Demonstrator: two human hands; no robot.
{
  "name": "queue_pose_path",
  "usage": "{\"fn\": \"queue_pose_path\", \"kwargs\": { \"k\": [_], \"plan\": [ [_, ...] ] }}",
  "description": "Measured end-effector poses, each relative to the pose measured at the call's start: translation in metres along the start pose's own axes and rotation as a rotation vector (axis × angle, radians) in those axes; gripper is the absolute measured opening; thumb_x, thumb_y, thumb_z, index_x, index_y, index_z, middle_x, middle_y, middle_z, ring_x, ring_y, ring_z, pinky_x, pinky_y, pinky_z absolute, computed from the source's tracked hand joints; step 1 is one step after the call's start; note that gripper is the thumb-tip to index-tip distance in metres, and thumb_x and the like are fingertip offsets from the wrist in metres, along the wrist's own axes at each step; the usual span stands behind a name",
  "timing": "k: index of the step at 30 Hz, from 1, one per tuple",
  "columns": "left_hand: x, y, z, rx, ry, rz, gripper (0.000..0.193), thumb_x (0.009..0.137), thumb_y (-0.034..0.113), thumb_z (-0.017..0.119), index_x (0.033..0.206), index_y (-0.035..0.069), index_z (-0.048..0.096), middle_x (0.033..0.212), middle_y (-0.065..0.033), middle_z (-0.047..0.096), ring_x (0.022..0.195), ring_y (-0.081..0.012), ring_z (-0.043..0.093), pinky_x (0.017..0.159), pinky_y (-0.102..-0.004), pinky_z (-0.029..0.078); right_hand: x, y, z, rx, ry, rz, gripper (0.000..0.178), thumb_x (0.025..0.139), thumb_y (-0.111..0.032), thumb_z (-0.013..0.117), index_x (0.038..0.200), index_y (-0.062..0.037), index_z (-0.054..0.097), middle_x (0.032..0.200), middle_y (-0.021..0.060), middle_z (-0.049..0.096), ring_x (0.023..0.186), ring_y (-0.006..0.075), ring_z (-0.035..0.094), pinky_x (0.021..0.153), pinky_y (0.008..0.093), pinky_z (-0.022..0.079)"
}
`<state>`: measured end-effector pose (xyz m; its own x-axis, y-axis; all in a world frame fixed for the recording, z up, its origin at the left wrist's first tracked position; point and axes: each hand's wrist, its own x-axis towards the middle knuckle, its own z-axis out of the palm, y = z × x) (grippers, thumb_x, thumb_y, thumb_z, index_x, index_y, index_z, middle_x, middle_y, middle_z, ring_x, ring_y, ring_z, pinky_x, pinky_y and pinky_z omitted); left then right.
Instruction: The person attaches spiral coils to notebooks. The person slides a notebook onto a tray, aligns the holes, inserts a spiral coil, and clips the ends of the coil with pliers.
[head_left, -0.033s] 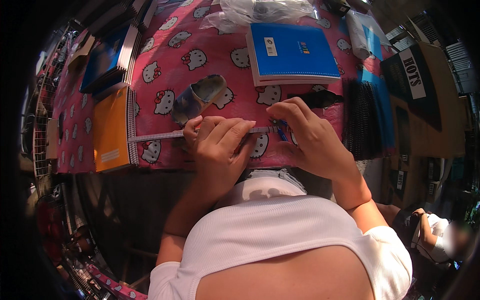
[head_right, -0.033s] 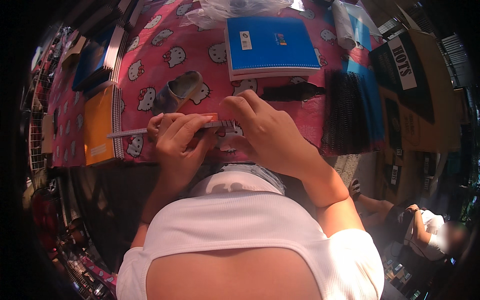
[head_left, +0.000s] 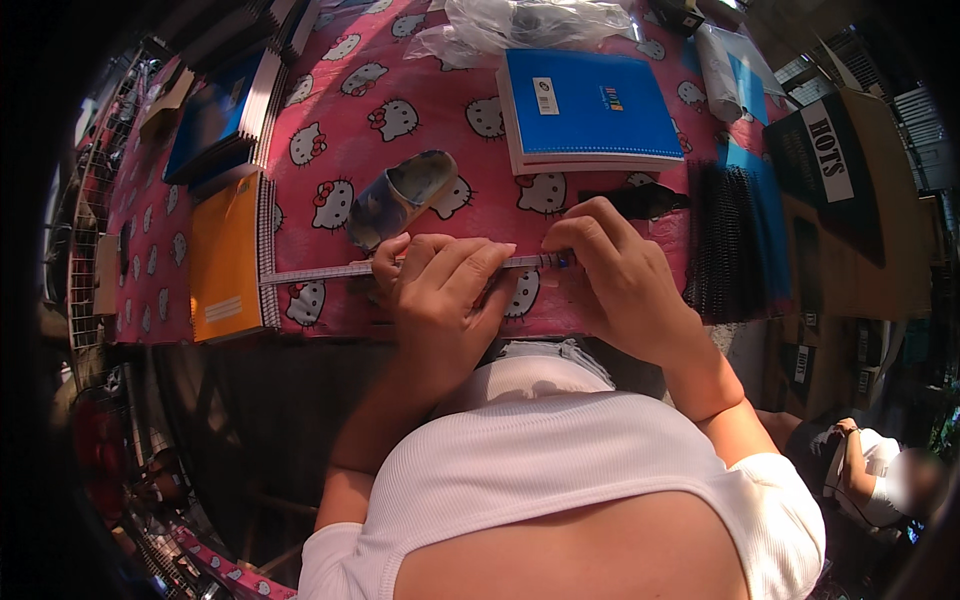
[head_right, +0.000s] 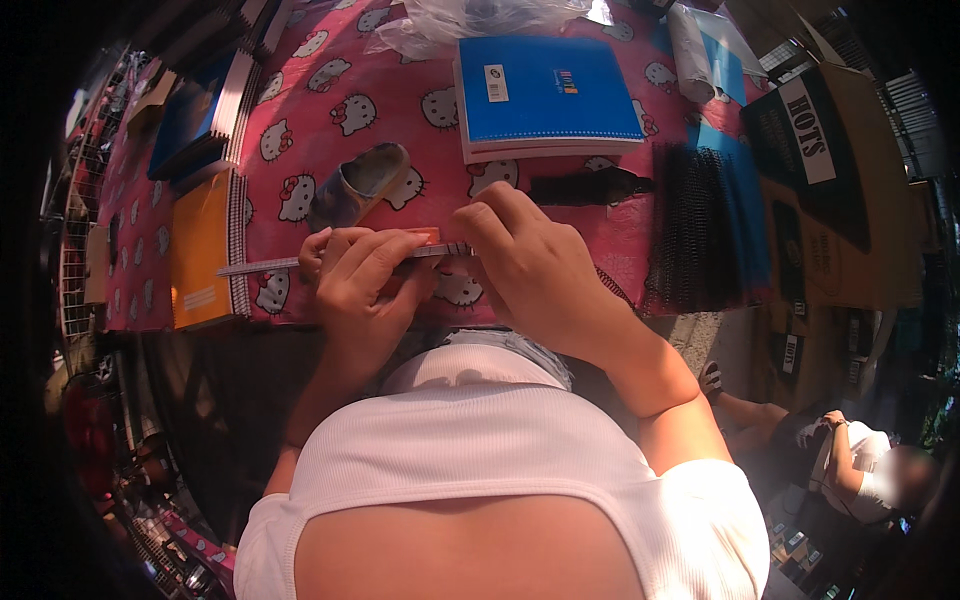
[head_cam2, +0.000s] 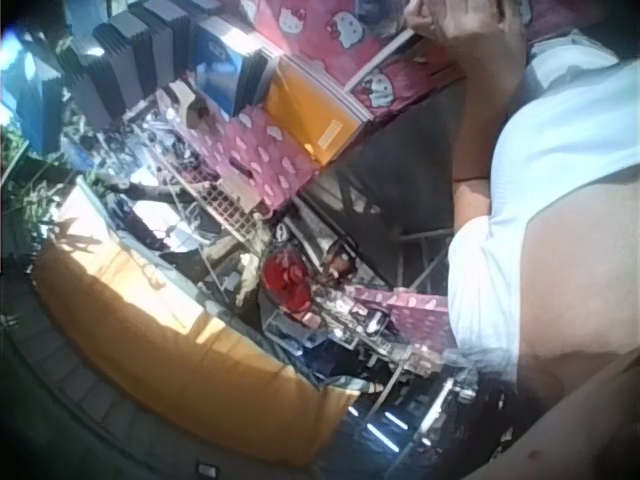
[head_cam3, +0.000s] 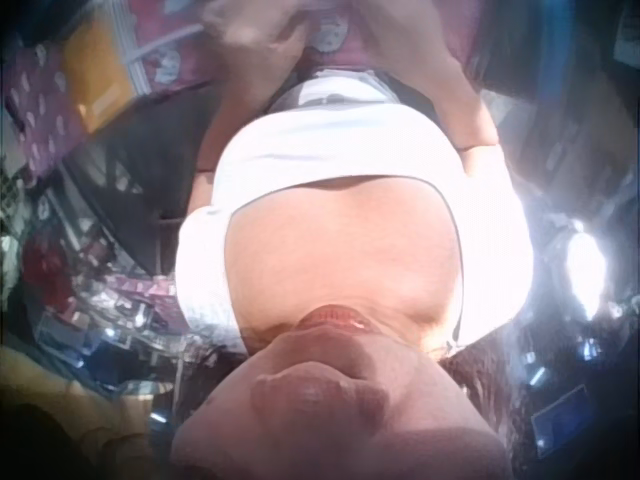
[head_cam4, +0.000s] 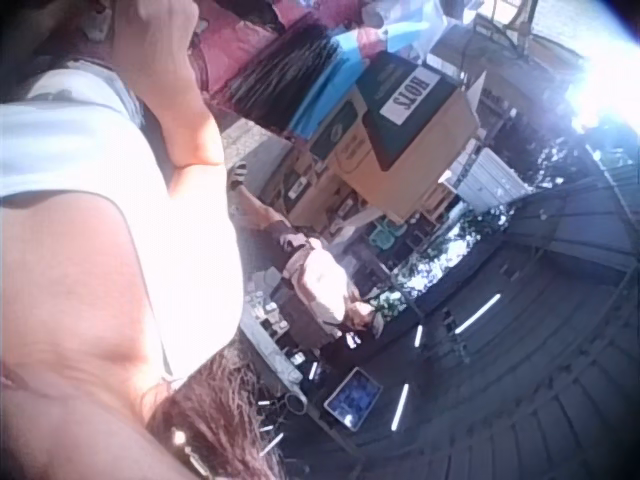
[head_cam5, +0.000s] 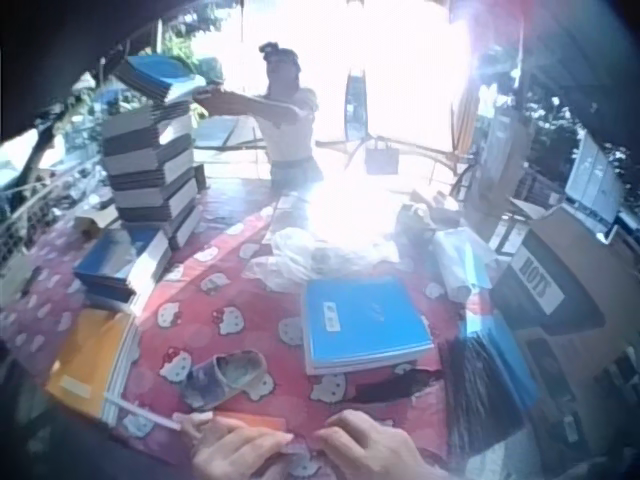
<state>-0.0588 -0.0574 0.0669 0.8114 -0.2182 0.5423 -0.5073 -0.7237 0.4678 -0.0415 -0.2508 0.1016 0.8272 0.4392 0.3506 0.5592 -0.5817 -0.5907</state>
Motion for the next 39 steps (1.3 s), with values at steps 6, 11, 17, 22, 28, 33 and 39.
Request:
{"fn": "queue_pose_path", "kwargs": {
  "k": [6,11,17,22,28,33,39],
  "plan": [
    [-0.017,0.004,-0.008,-0.003,0.017,-0.006,0.028,0.071,0.014,0.077,0.098,0.011,0.072,0.091,-0.0007,0.068,0.087,-0.0184,0.060,0.090,-0.0408,0.033,0.024,0.005,-0.013,-0.034,-0.448,-0.093,0.017,0.080,-0.005,0.067,0.094,-0.0019,0.059,0.085,0.0116,0.060,0.074,0.0329,0.062,0.062,0.0398,0.049],
    [-0.021,0.002,0.006,-0.105,0.082,-0.063,0.044,0.068,0.021,0.080,0.108,0.011,0.065,0.092,-0.0019,0.066,0.088,-0.0201,0.060,0.093,-0.0451,0.032,0.141,0.069,0.077,-0.097,-0.616,-0.300,0.045,0.074,-0.029,0.075,0.107,-0.0029,0.059,0.095,0.0167,0.065,0.087,0.0363,0.065,0.074,0.0424,0.052],
    [-0.009,0.007,0.005,0.032,0.152,-0.082,0.038,0.061,0.025,0.086,0.093,0.015,0.068,0.087,0.0033,0.069,0.092,-0.0163,0.061,0.098,-0.0424,0.032,0.126,0.124,0.196,-0.395,-0.527,-0.228,0.056,0.069,-0.022,0.073,0.117,-0.0027,0.051,0.097,0.0204,0.064,0.091,0.0331,0.066,0.071,0.0441,0.054],
    [-0.010,-0.002,0.004,-0.042,0.166,-0.111,0.029,0.063,0.028,0.084,0.080,0.012,0.067,0.073,0.0015,0.063,0.084,-0.0202,0.060,0.096,-0.0453,0.031,0.081,0.122,0.089,1.237,-0.271,0.282,0.053,0.069,-0.005,0.069,0.119,0.0037,0.053,0.101,0.0149,0.066,0.091,0.0252,0.067,0.073,0.0367,0.055],
    [0.000,-0.001,0.006,-0.024,0.182,-0.056,0.028,0.060,0.026,0.086,0.074,0.014,0.065,0.069,0.0037,0.062,0.081,-0.0174,0.061,0.095,-0.0425,0.031,0.016,0.128,0.032,0.502,-0.246,0.171,0.063,0.066,0.004,0.074,0.125,0.0026,0.052,0.103,0.0087,0.065,0.100,0.0170,0.063,0.085,0.0300,0.051],
    [0.002,-0.001,0.004,-0.073,0.142,-0.043,0.026,0.061,0.024,0.085,0.077,0.013,0.067,0.070,0.0031,0.064,0.080,-0.0169,0.061,0.095,-0.0431,0.031,0.024,0.109,0.013,0.670,-0.441,0.283,0.064,0.066,0.004,0.075,0.126,-0.0001,0.053,0.111,0.0080,0.065,0.105,0.0156,0.061,0.093,0.0307,0.049],
    [0.005,0.001,-0.004,-0.108,0.082,-0.132,0.044,0.065,0.019,0.083,0.104,0.010,0.063,0.075,0.0001,0.066,0.076,-0.0165,0.063,0.089,-0.0376,0.036,0.022,0.122,0.009,0.600,-0.263,-0.033,0.055,0.065,-0.002,0.077,0.116,-0.0009,0.059,0.101,0.0077,0.067,0.096,0.0173,0.063,0.082,0.0314,0.053]
  ]
}}
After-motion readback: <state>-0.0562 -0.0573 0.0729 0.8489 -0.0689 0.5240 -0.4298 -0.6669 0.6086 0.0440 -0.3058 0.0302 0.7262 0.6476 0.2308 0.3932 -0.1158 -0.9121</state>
